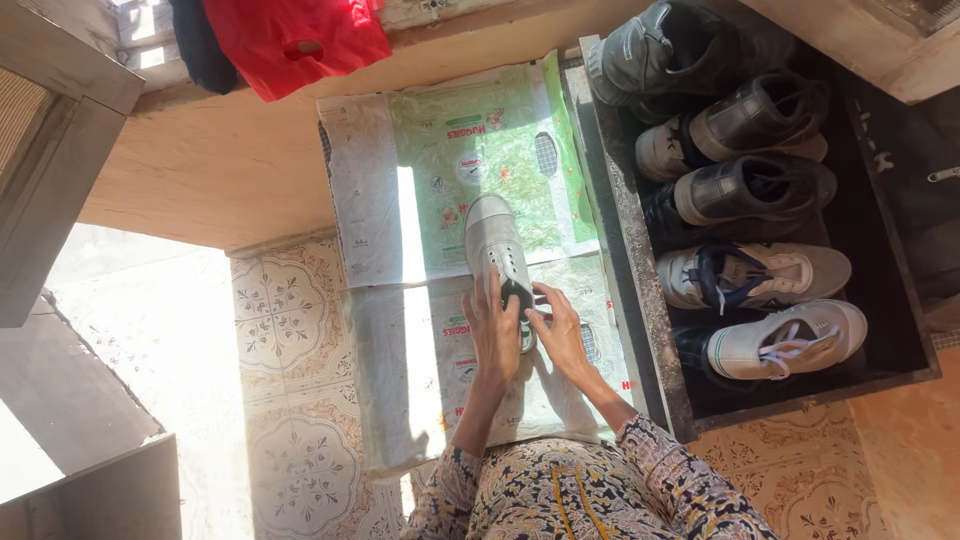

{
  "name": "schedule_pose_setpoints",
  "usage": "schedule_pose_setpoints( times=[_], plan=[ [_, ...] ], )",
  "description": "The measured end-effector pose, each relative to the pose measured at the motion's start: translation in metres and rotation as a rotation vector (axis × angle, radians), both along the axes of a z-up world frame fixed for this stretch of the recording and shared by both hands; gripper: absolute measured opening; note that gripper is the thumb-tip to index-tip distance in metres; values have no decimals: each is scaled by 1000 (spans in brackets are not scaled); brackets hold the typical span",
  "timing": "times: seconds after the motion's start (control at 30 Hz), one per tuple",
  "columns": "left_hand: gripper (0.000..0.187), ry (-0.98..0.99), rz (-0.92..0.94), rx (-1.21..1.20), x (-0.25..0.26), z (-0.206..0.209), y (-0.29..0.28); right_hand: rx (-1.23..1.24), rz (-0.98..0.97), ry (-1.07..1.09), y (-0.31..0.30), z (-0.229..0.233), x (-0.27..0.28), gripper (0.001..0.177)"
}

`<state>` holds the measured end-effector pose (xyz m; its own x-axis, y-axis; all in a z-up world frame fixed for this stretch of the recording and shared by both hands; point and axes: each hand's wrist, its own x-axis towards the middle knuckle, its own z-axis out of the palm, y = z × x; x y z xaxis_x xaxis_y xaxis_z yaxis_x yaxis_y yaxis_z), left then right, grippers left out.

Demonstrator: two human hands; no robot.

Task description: The person unlaces a black shoe and then a white shoe, removing the laces completely. They then re-lace both shoes by threading the laces through the eyelets and tying them. The shoes are placed on a patterned mat on the floor.

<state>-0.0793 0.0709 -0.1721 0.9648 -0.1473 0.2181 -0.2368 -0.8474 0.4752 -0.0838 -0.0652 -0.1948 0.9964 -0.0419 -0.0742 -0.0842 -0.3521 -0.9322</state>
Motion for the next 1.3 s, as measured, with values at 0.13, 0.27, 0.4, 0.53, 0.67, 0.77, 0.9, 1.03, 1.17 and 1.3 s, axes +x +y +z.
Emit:
schedule_pose_setpoints(
  times=[0.13, 0.27, 0.4, 0.53, 0.67, 0.77, 0.9, 1.03, 1.17, 1.3],
  plan=[
    [3, 210, 23, 129, 26, -13, -8, -10, -59, -23, -1, 3, -6, 39],
    [11, 49, 22, 2, 37, -11, -3, -39, -100, -96, -5, 24, -11, 36],
    [10, 10, -24, -190, 27, 32, 10, -177, -11, -313, -11, 54, -7, 33],
    [16, 308, -59, -450, 29, 96, 19, -15, 115, -54, -4, 76, 11, 38],
    [13, 389, -212, -725, 69, 130, 51, 495, 260, 65, -17, 91, 31, 26],
    [18, 624, -280, -1015, 88, 139, 79, 551, 370, 13, -43, 101, 45, 31],
    [20, 691, -248, -984, 103, 145, 110, 706, 413, 195, -58, 106, 56, 37],
    [22, 516, -72, -1095, 122, 128, 163, 917, 363, 296, -52, 112, 67, 41],
    [22, 438, -109, -1366, 144, 84, 174, 1082, 132, 382, -50, 126, 68, 46],
    [38, -238, 37, -136, 122, 66, 114, 983, 117, 473, -46, 114, 70, 47]
  ],
)
